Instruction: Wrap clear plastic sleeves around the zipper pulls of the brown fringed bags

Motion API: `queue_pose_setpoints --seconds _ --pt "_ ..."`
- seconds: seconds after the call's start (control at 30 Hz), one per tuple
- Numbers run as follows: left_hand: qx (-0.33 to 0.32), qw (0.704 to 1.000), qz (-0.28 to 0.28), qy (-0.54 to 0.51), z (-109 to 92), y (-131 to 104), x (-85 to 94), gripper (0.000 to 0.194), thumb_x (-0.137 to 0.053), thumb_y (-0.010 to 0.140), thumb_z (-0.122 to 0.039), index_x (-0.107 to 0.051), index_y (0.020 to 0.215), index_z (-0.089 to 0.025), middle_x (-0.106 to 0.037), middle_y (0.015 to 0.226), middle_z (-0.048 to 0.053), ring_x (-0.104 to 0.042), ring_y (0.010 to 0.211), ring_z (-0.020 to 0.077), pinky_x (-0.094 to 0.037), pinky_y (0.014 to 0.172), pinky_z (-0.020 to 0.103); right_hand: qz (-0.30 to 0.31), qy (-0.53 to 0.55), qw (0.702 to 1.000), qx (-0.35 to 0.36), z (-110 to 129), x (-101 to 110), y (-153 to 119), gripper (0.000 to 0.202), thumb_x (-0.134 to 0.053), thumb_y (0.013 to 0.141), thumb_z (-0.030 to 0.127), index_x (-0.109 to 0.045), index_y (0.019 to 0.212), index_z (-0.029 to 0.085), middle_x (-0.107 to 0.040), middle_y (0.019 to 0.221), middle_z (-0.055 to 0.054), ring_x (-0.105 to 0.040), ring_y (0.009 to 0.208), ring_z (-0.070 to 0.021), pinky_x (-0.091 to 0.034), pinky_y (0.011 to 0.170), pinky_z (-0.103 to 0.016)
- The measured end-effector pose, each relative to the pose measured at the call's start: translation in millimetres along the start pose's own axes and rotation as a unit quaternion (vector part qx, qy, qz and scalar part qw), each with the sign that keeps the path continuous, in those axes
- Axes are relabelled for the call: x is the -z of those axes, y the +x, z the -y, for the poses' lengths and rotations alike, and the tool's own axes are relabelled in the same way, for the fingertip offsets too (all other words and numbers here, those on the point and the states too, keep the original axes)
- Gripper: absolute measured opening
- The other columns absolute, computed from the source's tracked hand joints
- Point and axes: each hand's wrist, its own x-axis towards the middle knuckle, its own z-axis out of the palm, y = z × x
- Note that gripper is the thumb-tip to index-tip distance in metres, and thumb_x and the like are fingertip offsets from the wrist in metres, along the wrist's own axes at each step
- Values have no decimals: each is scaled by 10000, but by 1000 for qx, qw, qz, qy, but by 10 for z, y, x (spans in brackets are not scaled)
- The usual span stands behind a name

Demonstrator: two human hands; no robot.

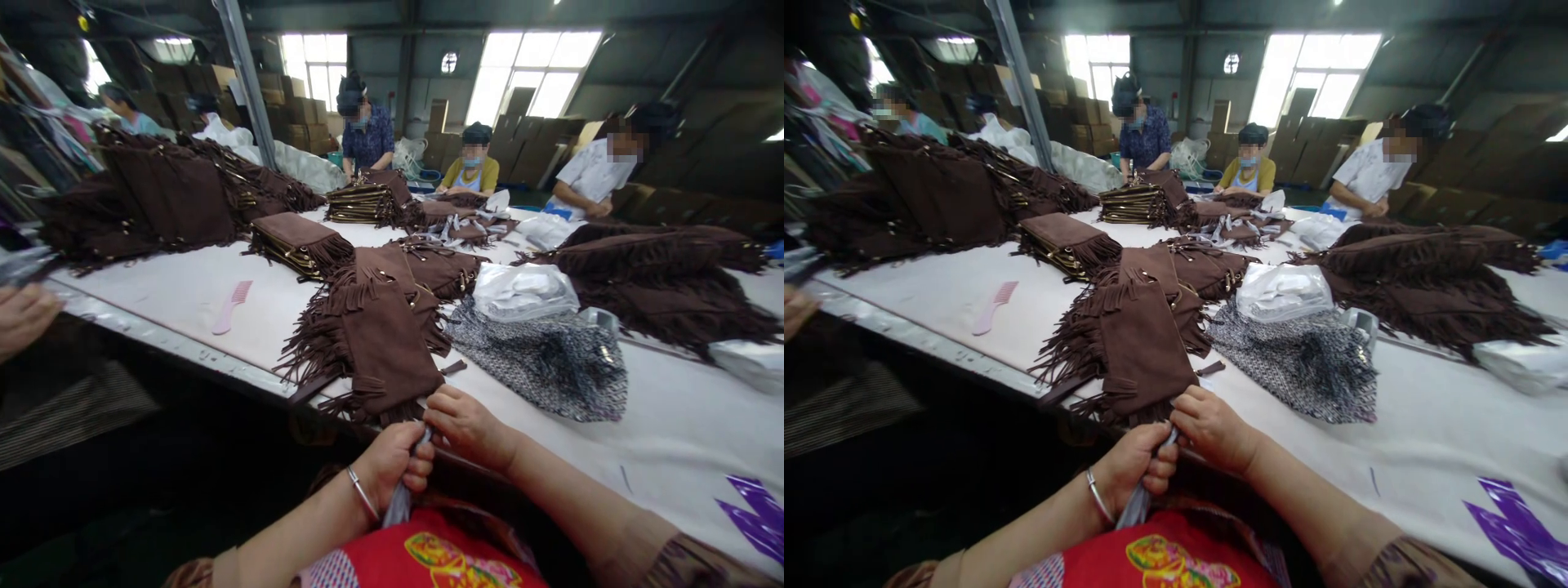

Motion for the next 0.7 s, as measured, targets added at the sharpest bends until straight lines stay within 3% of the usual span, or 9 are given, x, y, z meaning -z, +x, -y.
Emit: queue_pose_setpoints --seconds 0.17,0.23,0.3,0.33,0.4,0.47,0.5,0.57,0.7 --pt "-80 964 -155 203 72 62 -118 307 -488 793 -499 -473 754 -194 -306 518 -102 -187 385 36 -119 371 160 -6 -39 999 7 85 125 -123 145 -504 918 256 -617 954 172 -619 851 -66 -533 787 -180 -458 712 -320" --pt "-109 949 -166 244 62 96 -99 368 -484 767 -565 -486 757 -197 -290 498 -109 -179 379 36 -108 374 163 -56 -49 996 -41 40 255 -283 228 -498 905 191 -603 1106 178 -645 972 -86 -566 882 -190 -477 782 -337" --pt "-123 942 -165 265 46 154 -42 441 -491 724 -640 -492 739 -200 -256 473 -118 -156 374 35 -90 374 165 -156 -63 975 -143 -114 467 -540 318 -503 879 148 -589 1182 189 -644 1060 -101 -574 978 -206 -478 862 -364" --pt "-127 939 -166 273 42 190 -8 474 -497 700 -674 -492 728 -201 -243 465 -121 -147 371 35 -84 374 166 -221 -71 949 -214 -232 606 -703 318 -515 867 155 -601 1172 190 -645 1073 -106 -576 1002 -213 -476 884 -373" --pt "-135 934 -165 287 50 264 51 528 -507 663 -726 -497 715 -200 -238 458 -120 -143 370 34 -79 372 165 -355 -81 846 -389 -525 925 -1067 278 -552 844 244 -638 1102 184 -655 1077 -111 -589 1011 -232 -476 894 -380" --pt "-141 932 -160 292 72 324 81 565 -511 641 -757 -507 714 -197 -251 462 -115 -146 372 33 -80 370 167 -455 -64 663 -591 -831 1233 -1421 344 -529 829 329 -632 1113 165 -666 1079 -110 -609 965 -224 -482 860 -355" --pt "-139 933 -157 293 84 344 85 578 -512 632 -769 -510 711 -196 -257 463 -112 -147 372 33 -81 369 168 -461 -60 621 -630 -963 1355 -1571 382 -516 820 336 -630 1118 128 -669 1070 -133 -609 962 -234 -477 855 -365" --pt "-133 934 -152 295 102 367 82 593 -514 620 -784 -516 707 -197 -276 467 -104 -149 371 35 -89 365 175 -455 -38 573 -681 -1158 1496 -1785 382 -533 789 351 -661 1036 90 -697 949 -139 -625 887 -238 -483 796 -360" --pt "-146 918 -159 331 97 389 99 608 -491 632 -797 -540 697 -195 -309 479 -83 -160 380 46 -107 367 193 -418 33 555 -719 -1321 1403 -1867 327 -609 755 402 -695 825 94 -687 681 -89 -634 724 -216 -467 637 -306"
